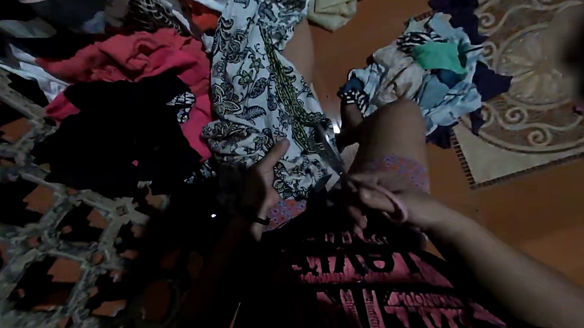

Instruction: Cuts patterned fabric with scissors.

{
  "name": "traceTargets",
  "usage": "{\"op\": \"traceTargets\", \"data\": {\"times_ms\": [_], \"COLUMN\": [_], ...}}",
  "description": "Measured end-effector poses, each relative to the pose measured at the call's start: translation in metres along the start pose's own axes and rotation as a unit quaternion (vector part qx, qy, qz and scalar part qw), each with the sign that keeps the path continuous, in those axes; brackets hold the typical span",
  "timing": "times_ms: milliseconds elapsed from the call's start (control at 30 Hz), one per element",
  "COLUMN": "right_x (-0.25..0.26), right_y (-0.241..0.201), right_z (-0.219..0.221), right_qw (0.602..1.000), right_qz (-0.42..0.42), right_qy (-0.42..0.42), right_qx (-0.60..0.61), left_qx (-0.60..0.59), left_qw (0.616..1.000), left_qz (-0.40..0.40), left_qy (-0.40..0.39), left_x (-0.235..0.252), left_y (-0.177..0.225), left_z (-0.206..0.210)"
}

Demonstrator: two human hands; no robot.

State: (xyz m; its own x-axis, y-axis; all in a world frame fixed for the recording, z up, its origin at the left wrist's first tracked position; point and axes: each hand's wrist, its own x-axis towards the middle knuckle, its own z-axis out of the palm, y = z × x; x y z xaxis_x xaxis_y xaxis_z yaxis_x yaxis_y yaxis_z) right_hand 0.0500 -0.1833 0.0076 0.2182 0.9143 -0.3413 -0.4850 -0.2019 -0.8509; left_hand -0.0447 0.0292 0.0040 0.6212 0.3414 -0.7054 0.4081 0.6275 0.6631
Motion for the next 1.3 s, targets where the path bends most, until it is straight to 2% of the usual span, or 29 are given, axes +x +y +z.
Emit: {"op": "traceTargets", "data": {"times_ms": [133, 367, 533, 667, 867, 1000, 1067, 1167, 1300], "right_x": [-0.003, 0.004, 0.013, 0.019, 0.015, 0.017, 0.021, 0.027, 0.029], "right_y": [-0.002, -0.002, -0.003, 0.000, 0.004, 0.003, 0.003, 0.003, 0.003], "right_z": [-0.006, -0.011, -0.011, -0.007, 0.000, 0.000, -0.001, -0.002, -0.001], "right_qw": [0.998, 0.996, 0.998, 1.000, 0.999, 1.000, 0.999, 0.999, 0.999], "right_qz": [0.055, 0.086, 0.047, 0.017, 0.021, 0.024, 0.023, 0.022, 0.024], "right_qy": [-0.022, -0.039, -0.038, 0.007, 0.027, 0.019, 0.023, 0.034, 0.043], "right_qx": [0.004, -0.003, -0.005, 0.017, 0.035, 0.004, -0.005, -0.016, -0.017], "left_qx": [0.036, -0.003, 0.037, 0.082, 0.085, 0.145, 0.165, 0.124, 0.117], "left_qw": [0.998, 0.998, 0.997, 0.994, 0.994, 0.988, 0.986, 0.990, 0.991], "left_qz": [-0.051, -0.050, -0.059, -0.059, -0.070, -0.032, 0.002, -0.059, -0.056], "left_qy": [0.005, 0.034, 0.037, 0.034, 0.005, 0.037, 0.015, 0.010, 0.007], "left_x": [-0.008, -0.010, -0.010, -0.013, -0.014, -0.011, -0.004, -0.009, -0.010], "left_y": [0.017, 0.023, 0.024, 0.024, 0.025, 0.022, 0.010, 0.018, 0.020], "left_z": [0.007, 0.011, 0.006, 0.007, 0.010, 0.007, -0.004, 0.004, 0.005]}}
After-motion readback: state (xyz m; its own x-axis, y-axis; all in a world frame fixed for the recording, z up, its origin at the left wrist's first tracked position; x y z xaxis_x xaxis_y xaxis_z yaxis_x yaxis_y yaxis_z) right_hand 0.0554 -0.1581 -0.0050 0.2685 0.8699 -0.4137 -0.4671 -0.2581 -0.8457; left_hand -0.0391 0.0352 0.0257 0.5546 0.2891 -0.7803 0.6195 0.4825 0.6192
